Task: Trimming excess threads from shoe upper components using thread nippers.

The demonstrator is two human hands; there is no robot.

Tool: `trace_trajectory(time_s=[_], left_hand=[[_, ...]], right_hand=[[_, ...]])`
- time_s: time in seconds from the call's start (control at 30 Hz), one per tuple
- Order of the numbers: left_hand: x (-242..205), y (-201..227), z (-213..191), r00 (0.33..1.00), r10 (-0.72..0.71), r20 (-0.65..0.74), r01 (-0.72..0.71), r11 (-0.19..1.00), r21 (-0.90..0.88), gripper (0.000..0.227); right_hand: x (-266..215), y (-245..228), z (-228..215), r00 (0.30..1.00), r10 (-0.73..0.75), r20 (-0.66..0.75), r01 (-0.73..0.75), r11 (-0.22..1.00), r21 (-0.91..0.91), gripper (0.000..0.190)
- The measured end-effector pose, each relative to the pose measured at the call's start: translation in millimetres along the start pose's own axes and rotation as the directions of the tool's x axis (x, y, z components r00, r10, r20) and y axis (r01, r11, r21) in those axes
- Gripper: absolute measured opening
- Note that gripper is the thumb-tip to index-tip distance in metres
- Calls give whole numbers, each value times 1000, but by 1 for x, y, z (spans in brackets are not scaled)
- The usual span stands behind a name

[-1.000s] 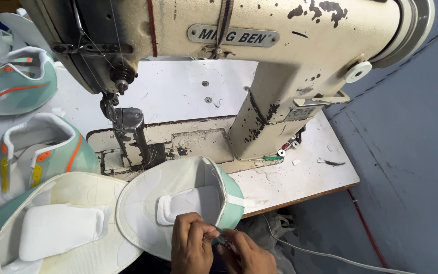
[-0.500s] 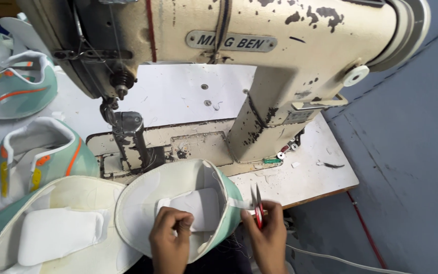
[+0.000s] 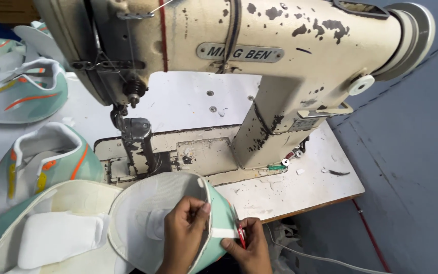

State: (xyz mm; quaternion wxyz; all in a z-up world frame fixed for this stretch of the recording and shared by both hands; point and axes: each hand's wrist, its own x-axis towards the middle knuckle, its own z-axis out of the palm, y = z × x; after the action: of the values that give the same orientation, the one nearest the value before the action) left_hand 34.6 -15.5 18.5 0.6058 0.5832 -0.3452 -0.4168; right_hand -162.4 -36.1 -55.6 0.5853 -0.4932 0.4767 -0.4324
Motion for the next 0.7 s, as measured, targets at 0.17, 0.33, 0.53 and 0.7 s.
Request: trace_trajectory(time_s=[0.17,0.33,0.53,0.7], left_hand=[[-4,-23,-9,990,-119,81,133,972,-192,11],[-3,-24,-20,947,-262,185,320,775,-545,9],[-9,-8,-22,916,-277,289,388,789,-476,13],[-15,-30,-26,929,-95,357,212,929,-304,32]], right_hand=[[1,15,-6,997,-7,76,3,999,53,57],[0,-4,8,996,59,73,-64,996,55,54],[-2,-9,10,988,140,68,-144,988,57,53],[-4,8,4,994,66,91,-68,998,14,55]])
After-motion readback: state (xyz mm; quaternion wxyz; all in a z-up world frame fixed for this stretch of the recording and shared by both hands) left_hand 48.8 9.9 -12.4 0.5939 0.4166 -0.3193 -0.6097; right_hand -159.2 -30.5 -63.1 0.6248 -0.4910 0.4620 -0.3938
